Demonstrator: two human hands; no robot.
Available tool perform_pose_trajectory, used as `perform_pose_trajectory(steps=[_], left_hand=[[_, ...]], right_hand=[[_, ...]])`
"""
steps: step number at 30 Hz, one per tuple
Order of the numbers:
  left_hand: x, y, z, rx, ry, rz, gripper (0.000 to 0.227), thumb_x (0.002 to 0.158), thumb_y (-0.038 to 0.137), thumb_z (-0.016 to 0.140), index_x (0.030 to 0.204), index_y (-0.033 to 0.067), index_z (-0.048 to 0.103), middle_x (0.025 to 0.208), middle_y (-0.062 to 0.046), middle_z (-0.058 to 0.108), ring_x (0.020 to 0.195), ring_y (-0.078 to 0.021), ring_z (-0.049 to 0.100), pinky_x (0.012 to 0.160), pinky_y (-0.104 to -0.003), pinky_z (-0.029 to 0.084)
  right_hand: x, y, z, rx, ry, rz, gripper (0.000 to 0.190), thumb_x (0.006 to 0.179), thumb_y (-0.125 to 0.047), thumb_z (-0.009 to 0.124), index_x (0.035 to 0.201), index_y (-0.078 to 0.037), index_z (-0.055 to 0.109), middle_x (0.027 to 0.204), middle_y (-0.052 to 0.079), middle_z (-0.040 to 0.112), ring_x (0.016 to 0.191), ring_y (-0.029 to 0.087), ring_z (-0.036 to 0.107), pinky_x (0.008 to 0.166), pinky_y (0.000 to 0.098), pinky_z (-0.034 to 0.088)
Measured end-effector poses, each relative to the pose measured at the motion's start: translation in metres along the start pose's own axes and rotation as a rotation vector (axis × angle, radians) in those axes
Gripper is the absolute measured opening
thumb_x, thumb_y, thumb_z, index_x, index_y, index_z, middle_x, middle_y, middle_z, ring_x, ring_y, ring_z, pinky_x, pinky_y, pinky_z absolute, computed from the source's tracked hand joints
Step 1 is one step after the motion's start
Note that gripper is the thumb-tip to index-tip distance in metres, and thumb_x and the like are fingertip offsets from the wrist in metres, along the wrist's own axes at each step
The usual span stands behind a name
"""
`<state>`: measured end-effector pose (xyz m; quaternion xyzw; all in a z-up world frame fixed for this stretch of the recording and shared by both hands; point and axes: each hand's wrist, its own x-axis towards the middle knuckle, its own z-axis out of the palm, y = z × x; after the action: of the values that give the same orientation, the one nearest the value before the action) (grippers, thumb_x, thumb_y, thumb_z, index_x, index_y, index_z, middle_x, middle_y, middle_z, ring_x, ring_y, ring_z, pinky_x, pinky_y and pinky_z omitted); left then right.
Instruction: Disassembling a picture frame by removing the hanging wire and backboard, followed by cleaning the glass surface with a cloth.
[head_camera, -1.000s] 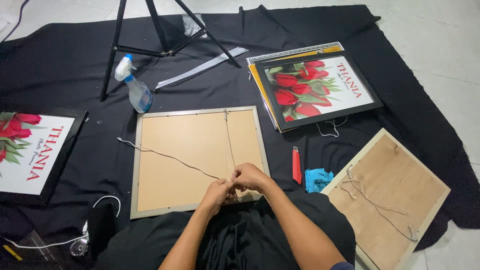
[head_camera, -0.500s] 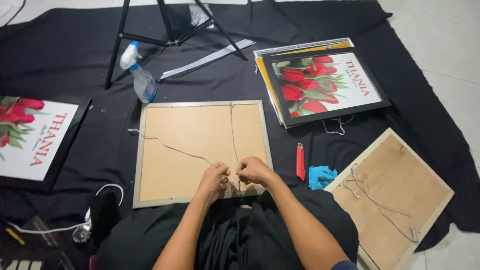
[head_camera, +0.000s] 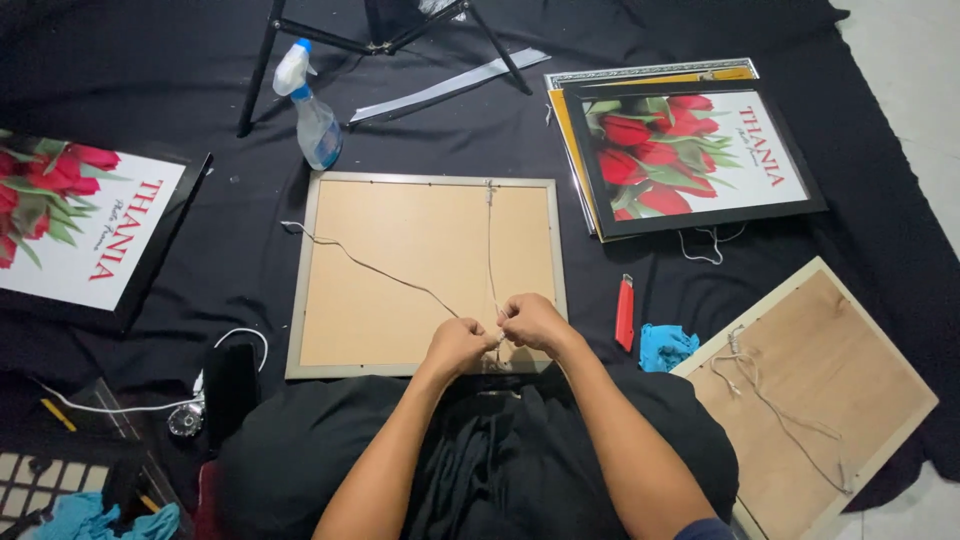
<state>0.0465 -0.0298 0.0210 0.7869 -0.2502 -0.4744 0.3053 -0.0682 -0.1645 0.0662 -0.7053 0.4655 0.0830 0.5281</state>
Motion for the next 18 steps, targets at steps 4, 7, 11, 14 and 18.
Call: perform_pose_trajectory(steps=[4,7,11,14,18], left_hand=[[-0.027,0.020,-0.022,-0.526,-0.117,-0.131,0.021,0.074,0.023,0.075,0.063,0.0107,0.062,0.050,0.003,0.040,0.045,-0.0064,0.033,0.042,-0.019,0.021],[-0.051,0.037,-0.076,-0.884,-0.163,-0.053,0.016,0.066,0.019,0.072,0.060,0.0153,0.058,0.051,0.005,0.042,0.048,-0.0052,0.034,0.045,-0.016,0.020],[-0.049,0.027,-0.128,-1.462,-0.006,0.215,0.007,0.080,0.026,0.060,0.079,0.0217,0.055,0.065,0.009,0.048,0.049,-0.0011,0.044,0.040,-0.012,0.029],[-0.057,0.034,-0.131,-1.386,0.307,0.331,0.030,0.094,0.029,0.046,0.122,0.0172,0.049,0.110,0.000,0.051,0.081,-0.0150,0.056,0.054,-0.019,0.045],[-0.017,0.009,-0.071,-0.751,0.451,0.322,0.054,0.097,0.020,0.061,0.146,0.0003,0.052,0.134,-0.020,0.062,0.099,-0.0289,0.066,0.071,-0.030,0.054]], right_hand=[[0.008,0.008,-0.004,-0.043,0.035,0.005,0.012,0.075,-0.007,0.068,0.082,-0.001,0.074,0.056,0.011,0.064,0.052,0.019,0.065,0.048,0.0291,0.053],[0.018,0.017,-0.006,-0.148,0.056,0.020,0.012,0.078,-0.014,0.068,0.082,-0.006,0.076,0.056,0.010,0.064,0.051,0.019,0.065,0.052,0.0303,0.054],[0.028,0.026,-0.008,-0.252,0.080,-0.006,0.017,0.085,-0.020,0.067,0.085,-0.007,0.077,0.064,0.011,0.068,0.063,0.026,0.069,0.061,0.0345,0.055],[0.022,0.021,-0.009,-0.291,0.071,-0.024,0.022,0.086,-0.022,0.065,0.088,-0.004,0.078,0.074,0.018,0.072,0.078,0.035,0.073,0.070,0.0399,0.057],[0.009,0.014,-0.005,-0.054,0.062,0.038,0.017,0.082,-0.015,0.066,0.087,0.000,0.073,0.055,0.011,0.058,0.051,0.020,0.059,0.048,0.0285,0.050]])
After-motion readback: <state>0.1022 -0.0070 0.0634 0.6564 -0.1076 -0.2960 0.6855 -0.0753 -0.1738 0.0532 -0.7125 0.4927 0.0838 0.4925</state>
